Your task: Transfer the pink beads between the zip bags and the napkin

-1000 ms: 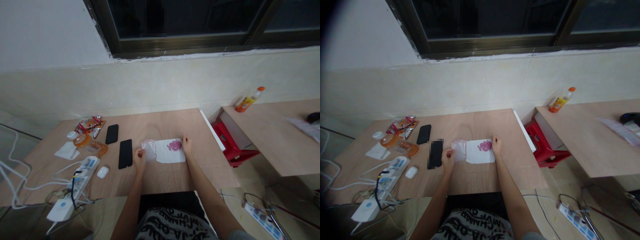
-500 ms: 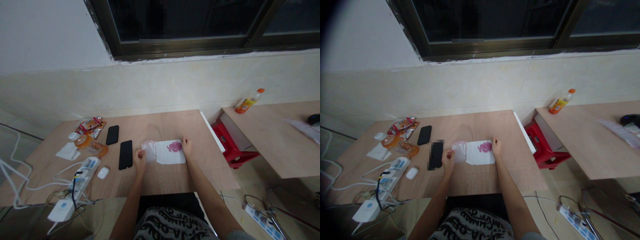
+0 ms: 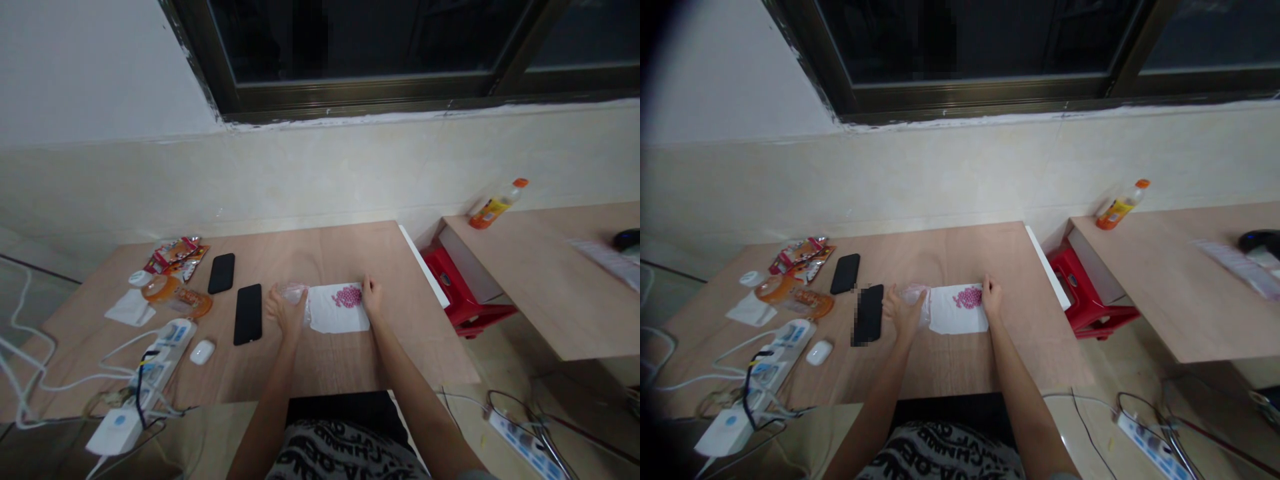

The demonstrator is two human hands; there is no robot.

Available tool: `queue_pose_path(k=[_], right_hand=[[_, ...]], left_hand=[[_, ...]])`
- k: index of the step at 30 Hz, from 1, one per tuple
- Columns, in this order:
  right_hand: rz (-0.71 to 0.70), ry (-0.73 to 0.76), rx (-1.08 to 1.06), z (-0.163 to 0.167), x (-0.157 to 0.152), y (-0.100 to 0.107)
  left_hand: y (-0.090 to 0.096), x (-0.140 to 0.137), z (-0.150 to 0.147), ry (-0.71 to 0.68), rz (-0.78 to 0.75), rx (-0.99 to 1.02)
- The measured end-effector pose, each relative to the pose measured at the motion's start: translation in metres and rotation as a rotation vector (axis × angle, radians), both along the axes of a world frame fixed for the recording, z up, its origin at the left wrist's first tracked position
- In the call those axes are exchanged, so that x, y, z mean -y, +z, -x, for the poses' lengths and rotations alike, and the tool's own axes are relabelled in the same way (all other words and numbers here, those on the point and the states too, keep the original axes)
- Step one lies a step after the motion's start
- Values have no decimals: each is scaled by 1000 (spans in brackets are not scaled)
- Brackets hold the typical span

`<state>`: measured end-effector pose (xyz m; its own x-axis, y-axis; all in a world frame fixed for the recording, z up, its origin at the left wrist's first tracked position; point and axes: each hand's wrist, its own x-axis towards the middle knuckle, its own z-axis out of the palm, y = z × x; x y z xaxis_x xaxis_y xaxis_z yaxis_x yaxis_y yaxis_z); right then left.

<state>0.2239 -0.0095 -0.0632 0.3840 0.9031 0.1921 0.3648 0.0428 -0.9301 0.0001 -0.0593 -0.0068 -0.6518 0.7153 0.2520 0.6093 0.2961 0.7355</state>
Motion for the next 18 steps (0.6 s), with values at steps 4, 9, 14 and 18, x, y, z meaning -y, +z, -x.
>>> queue_pose_path(k=[4, 9, 14, 18], right_hand=[[7, 0, -6, 0, 1, 3], [27, -6, -22, 1, 2, 6], [38, -2, -22, 1, 2, 6], [50, -6, 3, 2, 2, 5]], left_hand=[[-7, 0, -1, 9, -10, 11], [-9, -1, -1, -17, 13, 41], [-1, 1, -2, -38, 106, -14], [10, 4, -1, -106, 123, -70]])
